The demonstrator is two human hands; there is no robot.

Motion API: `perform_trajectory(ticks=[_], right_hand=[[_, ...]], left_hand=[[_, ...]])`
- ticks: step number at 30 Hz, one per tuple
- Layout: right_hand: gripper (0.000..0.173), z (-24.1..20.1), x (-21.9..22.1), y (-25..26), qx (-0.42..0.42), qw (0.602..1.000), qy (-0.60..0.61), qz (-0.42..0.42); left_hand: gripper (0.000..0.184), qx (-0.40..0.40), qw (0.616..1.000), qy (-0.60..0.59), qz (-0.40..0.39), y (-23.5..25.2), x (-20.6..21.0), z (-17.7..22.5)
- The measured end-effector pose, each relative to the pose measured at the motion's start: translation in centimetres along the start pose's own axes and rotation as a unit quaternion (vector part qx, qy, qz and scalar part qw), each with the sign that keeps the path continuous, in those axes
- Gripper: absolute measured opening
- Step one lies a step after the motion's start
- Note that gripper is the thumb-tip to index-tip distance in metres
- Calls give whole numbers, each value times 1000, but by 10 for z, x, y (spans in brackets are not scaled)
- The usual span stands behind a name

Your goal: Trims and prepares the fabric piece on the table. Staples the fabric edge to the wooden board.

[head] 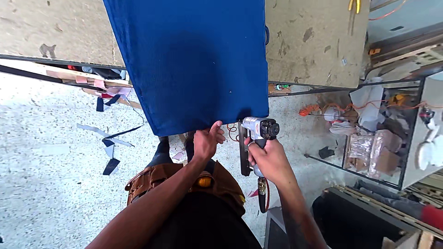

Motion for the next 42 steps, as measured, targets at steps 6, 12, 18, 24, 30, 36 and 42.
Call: perform_trajectory(ticks=[6, 12, 18, 24, 30, 36, 42], right_hand=[[14, -11, 29, -10, 6, 1000, -9, -16], [18, -22, 43, -19, -6, 1000, 2, -7], [14, -26, 58, -25, 1, 1000, -13, -14], [28, -23, -14, -41, -44, 995, 77, 37], [24, -19, -55, -1, -72, 975, 205, 51], [35, -32, -21, 107, -84, 929, 345, -101], [32, -21, 3, 173, -33, 914, 388, -110]], left_hand=[[54, 26, 999, 14, -15, 0, -8, -2], [49, 29, 999, -2, -27, -4, -21, -2], [46, 35, 999, -15, -39, -9, -37, -8], [31, 197, 963, 178, -48, -68, -105, 25], [29, 437, 809, 371, 128, -75, -185, 74], [20, 475, 717, 493, 133, -62, -179, 89], [17, 501, 656, 547, 141, -68, -163, 106]])
Point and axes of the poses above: each hand's wrist, its own y-axis towards the middle knuckle, its own x-axis out of the palm, z = x × y, the point moved 9 cm from there along y, towards the middle knuckle, and after that the axes turned 11 degrees about y, right-handed, at the moved point
